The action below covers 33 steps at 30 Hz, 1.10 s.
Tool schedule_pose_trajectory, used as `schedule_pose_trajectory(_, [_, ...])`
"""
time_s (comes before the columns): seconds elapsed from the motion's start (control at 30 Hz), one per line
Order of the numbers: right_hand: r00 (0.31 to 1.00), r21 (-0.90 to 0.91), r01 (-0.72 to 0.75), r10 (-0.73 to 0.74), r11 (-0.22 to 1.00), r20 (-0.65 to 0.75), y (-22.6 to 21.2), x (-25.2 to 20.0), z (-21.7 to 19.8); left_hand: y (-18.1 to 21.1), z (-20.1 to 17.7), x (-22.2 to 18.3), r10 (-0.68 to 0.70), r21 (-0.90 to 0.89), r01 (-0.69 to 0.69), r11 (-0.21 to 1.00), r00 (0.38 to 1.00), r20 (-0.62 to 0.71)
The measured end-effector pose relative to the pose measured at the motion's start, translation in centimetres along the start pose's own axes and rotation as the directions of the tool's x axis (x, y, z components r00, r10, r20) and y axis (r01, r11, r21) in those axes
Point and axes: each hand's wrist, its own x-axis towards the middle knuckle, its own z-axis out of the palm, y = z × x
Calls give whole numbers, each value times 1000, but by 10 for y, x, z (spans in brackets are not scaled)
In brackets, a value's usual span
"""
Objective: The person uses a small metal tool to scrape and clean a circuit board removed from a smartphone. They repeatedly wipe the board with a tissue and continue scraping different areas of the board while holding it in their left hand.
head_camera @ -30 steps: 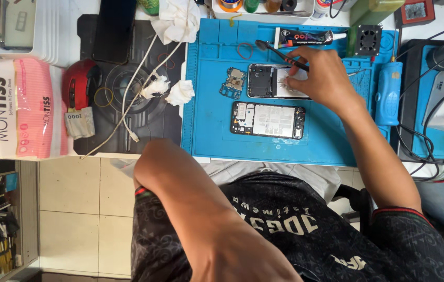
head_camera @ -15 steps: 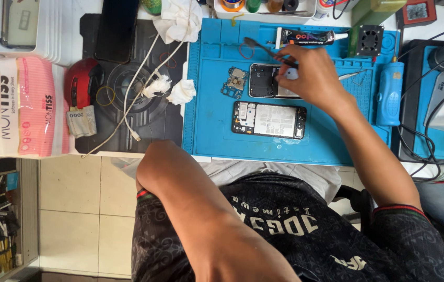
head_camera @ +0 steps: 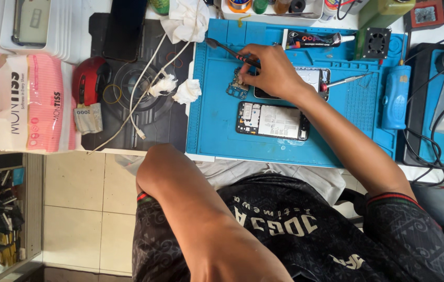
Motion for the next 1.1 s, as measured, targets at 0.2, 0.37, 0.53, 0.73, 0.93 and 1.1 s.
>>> schedule_pose_trajectory(0.2, [996, -70, -44, 38, 997, -85, 0, -19, -48, -17, -1, 6, 26, 16, -26, 1000, 999, 27])
schedule_pose_trajectory(0.37, [978, -292, -208, 196, 933, -69, 6, -71, -111, -33, -1, 20, 54, 23, -55, 998, 997, 52])
schedule_pose_trajectory(0.53, [979, -302, -193, 161, 934, -127, 28, -111, -127, -26, 3, 27, 93, 39, -96, 995, 992, 82])
schedule_pose_trajectory(0.73, [968, -282, -250, 228, 927, -108, 58, -134, -116, -97, 7, 46, 134, 194, -161, 968, 980, 146])
schedule_pose_trajectory(0.93, [928, -161, -285, 230, 945, -294, 57, -145, -117, -200, 5, 41, -217, 596, -26, 803, 918, 332])
schedule_pose_trajectory(1.1, [813, -12, -397, 345, 918, -469, 47, -144, -116, -237, 20, 37, -319, 682, -95, 725, 831, 455])
